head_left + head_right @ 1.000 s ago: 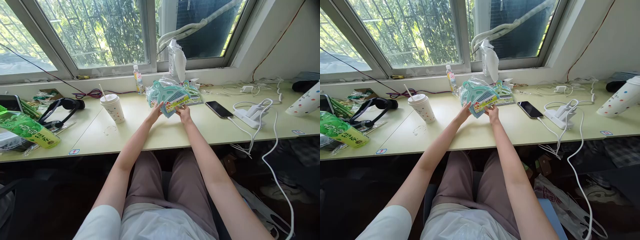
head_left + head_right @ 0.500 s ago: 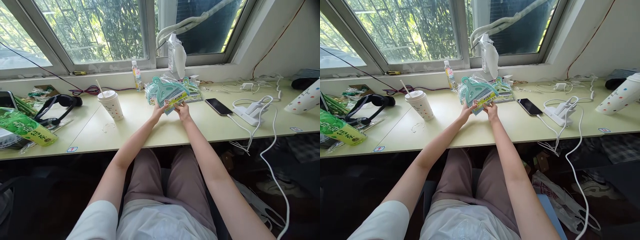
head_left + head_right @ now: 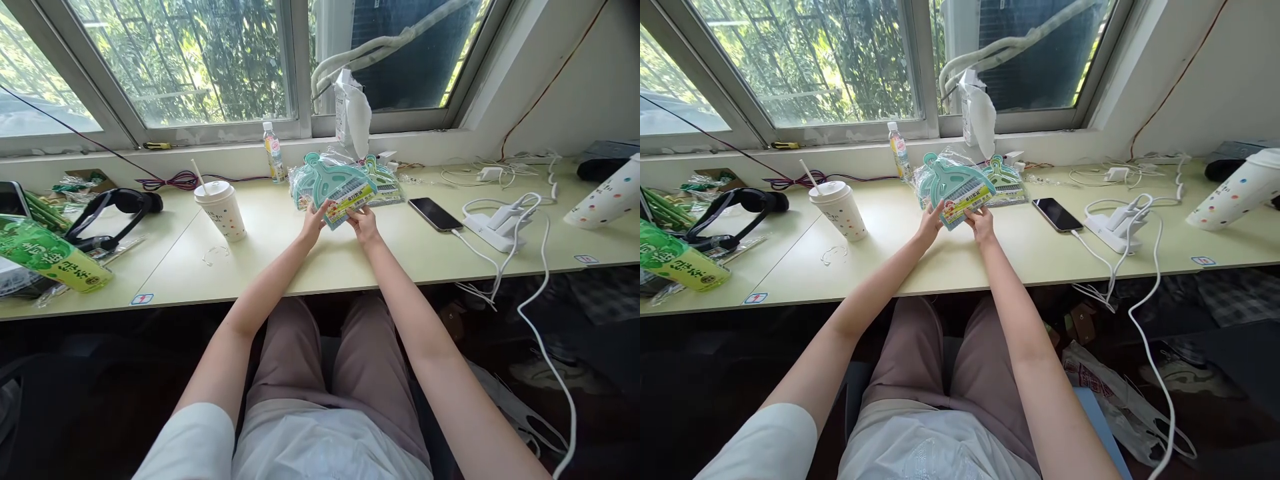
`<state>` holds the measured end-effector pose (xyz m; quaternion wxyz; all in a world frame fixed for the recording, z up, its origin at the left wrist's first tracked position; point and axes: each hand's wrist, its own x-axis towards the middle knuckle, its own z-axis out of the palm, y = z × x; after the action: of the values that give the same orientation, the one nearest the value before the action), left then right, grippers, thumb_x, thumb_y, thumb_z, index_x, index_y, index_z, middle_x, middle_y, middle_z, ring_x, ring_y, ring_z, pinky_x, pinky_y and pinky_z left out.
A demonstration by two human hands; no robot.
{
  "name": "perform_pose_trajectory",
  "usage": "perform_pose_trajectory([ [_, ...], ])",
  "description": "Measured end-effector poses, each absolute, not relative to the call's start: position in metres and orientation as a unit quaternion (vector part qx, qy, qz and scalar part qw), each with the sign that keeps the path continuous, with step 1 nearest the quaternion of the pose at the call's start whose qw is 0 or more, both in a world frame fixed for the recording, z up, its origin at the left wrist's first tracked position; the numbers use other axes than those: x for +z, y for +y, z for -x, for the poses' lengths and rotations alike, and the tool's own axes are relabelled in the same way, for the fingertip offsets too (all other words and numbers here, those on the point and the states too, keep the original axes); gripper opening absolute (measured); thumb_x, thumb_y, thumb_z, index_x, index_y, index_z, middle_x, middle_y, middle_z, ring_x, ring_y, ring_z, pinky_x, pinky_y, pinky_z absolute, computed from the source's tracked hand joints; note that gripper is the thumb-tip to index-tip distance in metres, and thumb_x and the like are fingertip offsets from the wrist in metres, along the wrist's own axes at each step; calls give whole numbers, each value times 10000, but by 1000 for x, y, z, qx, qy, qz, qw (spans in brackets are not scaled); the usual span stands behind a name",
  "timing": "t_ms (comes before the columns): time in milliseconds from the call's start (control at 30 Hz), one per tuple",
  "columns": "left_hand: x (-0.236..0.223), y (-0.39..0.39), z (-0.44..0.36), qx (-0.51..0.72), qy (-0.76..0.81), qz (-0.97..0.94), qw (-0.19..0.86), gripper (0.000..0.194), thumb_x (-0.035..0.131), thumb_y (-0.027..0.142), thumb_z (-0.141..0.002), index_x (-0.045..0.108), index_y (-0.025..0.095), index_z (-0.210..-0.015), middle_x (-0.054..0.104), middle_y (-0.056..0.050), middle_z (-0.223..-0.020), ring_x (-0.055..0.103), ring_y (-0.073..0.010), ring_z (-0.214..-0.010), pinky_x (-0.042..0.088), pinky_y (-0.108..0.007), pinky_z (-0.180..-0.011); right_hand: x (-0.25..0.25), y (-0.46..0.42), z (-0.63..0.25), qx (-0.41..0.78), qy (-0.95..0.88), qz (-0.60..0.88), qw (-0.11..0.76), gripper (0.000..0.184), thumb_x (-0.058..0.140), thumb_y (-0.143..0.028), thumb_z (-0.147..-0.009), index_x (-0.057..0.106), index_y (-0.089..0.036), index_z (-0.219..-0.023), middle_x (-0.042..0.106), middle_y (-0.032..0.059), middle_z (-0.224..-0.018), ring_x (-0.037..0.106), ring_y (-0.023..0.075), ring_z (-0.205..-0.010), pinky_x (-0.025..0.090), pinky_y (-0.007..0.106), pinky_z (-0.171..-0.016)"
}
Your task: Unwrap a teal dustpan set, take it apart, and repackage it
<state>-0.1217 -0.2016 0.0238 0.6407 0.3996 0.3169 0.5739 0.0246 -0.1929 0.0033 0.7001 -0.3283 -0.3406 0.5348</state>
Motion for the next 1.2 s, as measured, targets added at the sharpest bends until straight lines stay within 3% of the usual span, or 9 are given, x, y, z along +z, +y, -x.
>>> perform_pose_trajectory([
  [67,19,-198,121,579,327,-416,620,552,827,335,-786,613,237,-1285,715,-77,-1222,640,-271,-1245,522,-409,-1063,1,-192,-25,540,-342,332,694,410,803,-69,-654,632,-235,-987,764,-14,-898,752,194,-986,636,390,-958],
  [200,14,-198,122,541,315,-445,641,452,833,217,-760,642,218,-1170,724,-71,-1199,640,-267,-1243,490,-447,-1111,-2,-189,-27,530,-345,347,692,351,791,-70,-666,630,-226,-937,752,-18,-864,750,178,-941,632,379,-959],
  [367,15,-197,126,498,309,-478,654,414,777,318,-836,631,220,-1211,711,-90,-1229,640,-277,-1248,471,-478,-1128,-1,-189,-26,529,-317,351,704,344,758,-38,-679,617,-225,-931,756,-14,-895,749,181,-972,609,393,-1001],
  [533,12,-193,129,514,329,-493,620,477,770,324,-837,602,202,-1267,678,-114,-1315,625,-305,-1258,484,-477,-1111,5,-193,-23,546,-306,360,692,343,761,-20,-690,607,-226,-918,751,-35,-840,754,158,-861,642,362,-928],
  [667,12,-190,132,499,332,-514,613,527,756,362,-843,574,201,-1311,661,-126,-1349,628,-307,-1257,497,-484,-1091,13,-195,-26,558,-275,386,681,107,691,-256,-883,625,-201,-947,743,1,-816,746,157,-753,669,334,-786],
  [800,12,-188,134,468,337,-544,609,554,732,385,-862,539,195,-1345,646,-149,-1366,674,-306,-1182,524,-496,-1045,14,-194,-33,542,-199,416,703,214,598,-409,-963,632,-197,-961,721,19,-800,730,145,-713,655,273,-679],
  [1033,12,-188,139,422,318,-573,626,606,717,390,-883,490,202,-1412,672,-170,-1310,737,-287,-1042,532,-497,-1026,8,-193,-41,524,-168,410,727,320,727,-462,-869,650,-187,-1014,725,31,-845,728,148,-731,660,269,-665],
  [1200,11,-185,141,415,328,-576,624,593,706,370,-886,482,212,-1412,672,-155,-1317,712,-284,-1107,520,-490,-1044,6,-191,-43,524,-177,421,719,440,746,-542,-828,656,-181,-1063,722,49,-874,728,171,-750,666,289,-651],
])
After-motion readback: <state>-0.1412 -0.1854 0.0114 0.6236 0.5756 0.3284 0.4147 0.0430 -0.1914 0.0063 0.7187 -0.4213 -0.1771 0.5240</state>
